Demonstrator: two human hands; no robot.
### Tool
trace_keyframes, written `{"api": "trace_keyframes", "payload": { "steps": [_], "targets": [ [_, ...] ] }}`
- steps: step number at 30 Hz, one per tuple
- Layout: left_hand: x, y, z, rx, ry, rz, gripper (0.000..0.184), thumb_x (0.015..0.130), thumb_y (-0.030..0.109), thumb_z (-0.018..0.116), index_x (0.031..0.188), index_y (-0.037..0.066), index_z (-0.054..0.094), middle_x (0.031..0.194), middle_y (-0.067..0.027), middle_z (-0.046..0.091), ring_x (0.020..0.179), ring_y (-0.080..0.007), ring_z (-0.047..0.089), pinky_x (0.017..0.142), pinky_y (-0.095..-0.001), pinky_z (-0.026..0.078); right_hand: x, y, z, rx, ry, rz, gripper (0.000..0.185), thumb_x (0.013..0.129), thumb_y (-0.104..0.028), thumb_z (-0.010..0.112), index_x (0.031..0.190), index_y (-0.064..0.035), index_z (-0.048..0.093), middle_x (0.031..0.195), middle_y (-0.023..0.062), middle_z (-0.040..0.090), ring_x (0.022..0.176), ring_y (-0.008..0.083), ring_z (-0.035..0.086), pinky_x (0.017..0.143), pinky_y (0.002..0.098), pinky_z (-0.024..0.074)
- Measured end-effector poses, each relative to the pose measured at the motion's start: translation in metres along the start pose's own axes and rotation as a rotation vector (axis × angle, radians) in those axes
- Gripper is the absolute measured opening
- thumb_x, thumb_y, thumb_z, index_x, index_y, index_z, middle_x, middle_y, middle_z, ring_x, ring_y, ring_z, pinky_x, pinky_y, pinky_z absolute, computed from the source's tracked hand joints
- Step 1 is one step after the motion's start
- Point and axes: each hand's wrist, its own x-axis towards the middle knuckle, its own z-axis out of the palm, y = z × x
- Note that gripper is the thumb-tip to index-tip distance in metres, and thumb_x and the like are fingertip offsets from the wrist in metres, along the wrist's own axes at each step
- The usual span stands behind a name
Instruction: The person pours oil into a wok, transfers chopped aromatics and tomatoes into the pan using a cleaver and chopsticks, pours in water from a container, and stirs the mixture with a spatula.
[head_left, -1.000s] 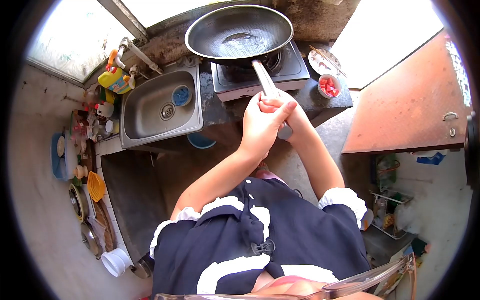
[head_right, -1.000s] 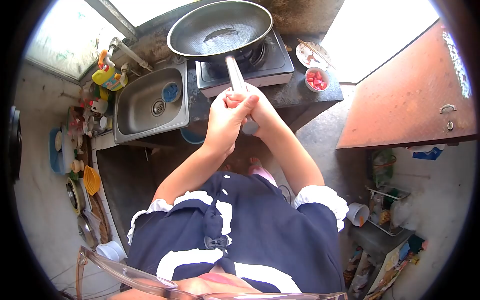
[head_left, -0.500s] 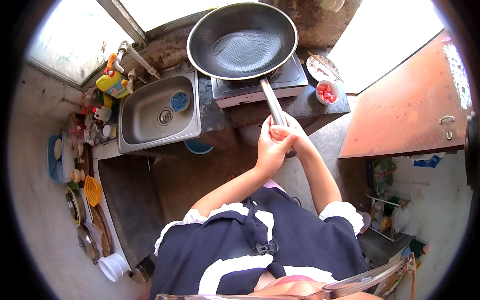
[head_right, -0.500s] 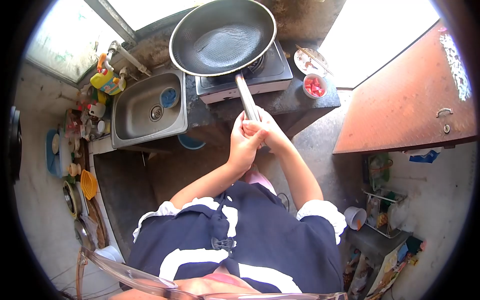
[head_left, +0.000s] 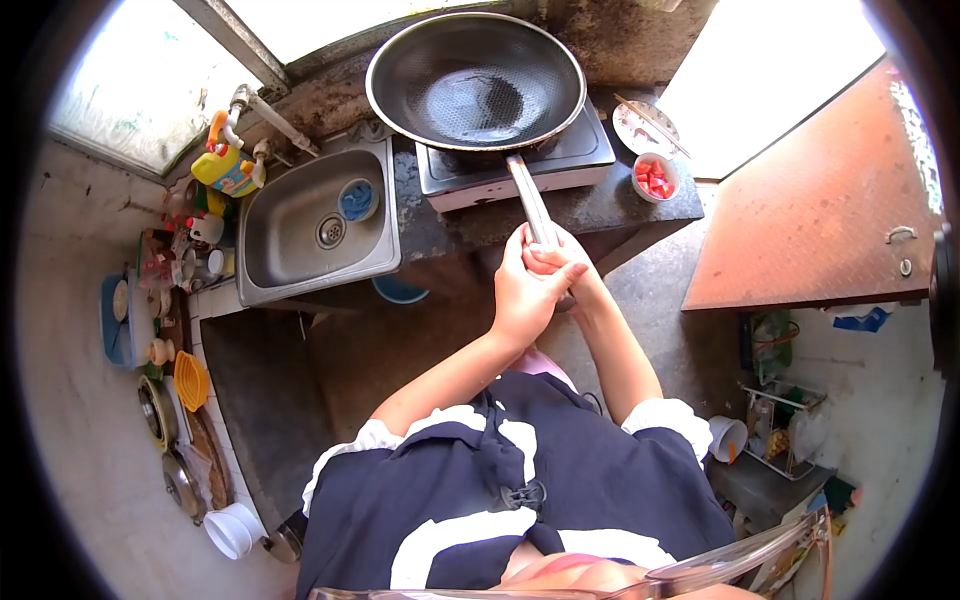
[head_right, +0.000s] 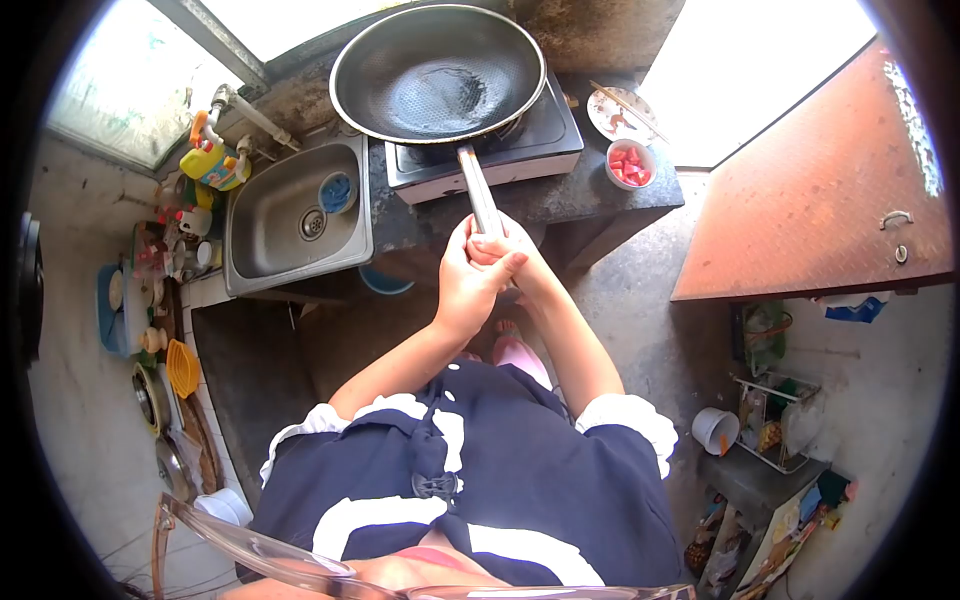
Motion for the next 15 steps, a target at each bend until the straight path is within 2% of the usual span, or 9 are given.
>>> {"api": "trace_keyframes", "payload": {
  "steps": [5,8,12,15],
  "targets": [
    [0.006,-0.014,-0.002,-0.189,-0.039,0.056,0.076,0.073,0.022,0.082,0.13,-0.004,0.039,0.096,-0.0066,0.058,0.075,-0.0096,0.057,0.062,-0.0216,0.05,0.0,-0.004,0.005,-0.056,0.063,0.02,0.018,0.083,-0.007,0.059,0.093,-0.0039,0.045,0.066,-0.0016,0.045,0.054,0.0041,0.042,0.046,0.0192,0.0364],
    [0.006,-0.012,-0.004,-0.252,-0.082,0.018,0.077,0.073,0.021,0.081,0.131,-0.003,0.037,0.094,-0.0049,0.057,0.071,-0.0068,0.055,0.057,-0.0193,0.047,-0.001,-0.005,0.006,-0.103,0.085,0.028,0.017,0.083,-0.006,0.059,0.093,-0.0041,0.045,0.067,-0.0014,0.046,0.055,0.0043,0.043,0.047,0.0192,0.037],
    [0.008,-0.017,-0.006,-0.329,-0.121,0.024,0.077,0.073,0.02,0.081,0.131,-0.002,0.036,0.095,-0.0044,0.056,0.07,-0.0057,0.053,0.056,-0.0183,0.046,-0.004,-0.012,0.02,-0.193,0.193,0.019,0.015,0.083,-0.006,0.058,0.092,-0.0047,0.046,0.067,-0.0014,0.047,0.055,0.0043,0.043,0.047,0.0189,0.037],
    [0.01,-0.02,-0.006,-0.345,-0.134,0.022,0.077,0.073,0.019,0.081,0.131,-0.003,0.037,0.096,-0.0045,0.056,0.071,-0.006,0.054,0.056,-0.0184,0.046,-0.006,-0.015,0.017,-0.18,0.152,0.033,0.015,0.083,-0.006,0.058,0.091,-0.0052,0.046,0.067,-0.0018,0.047,0.055,0.004,0.043,0.047,0.0188,0.0364]
  ]
}}
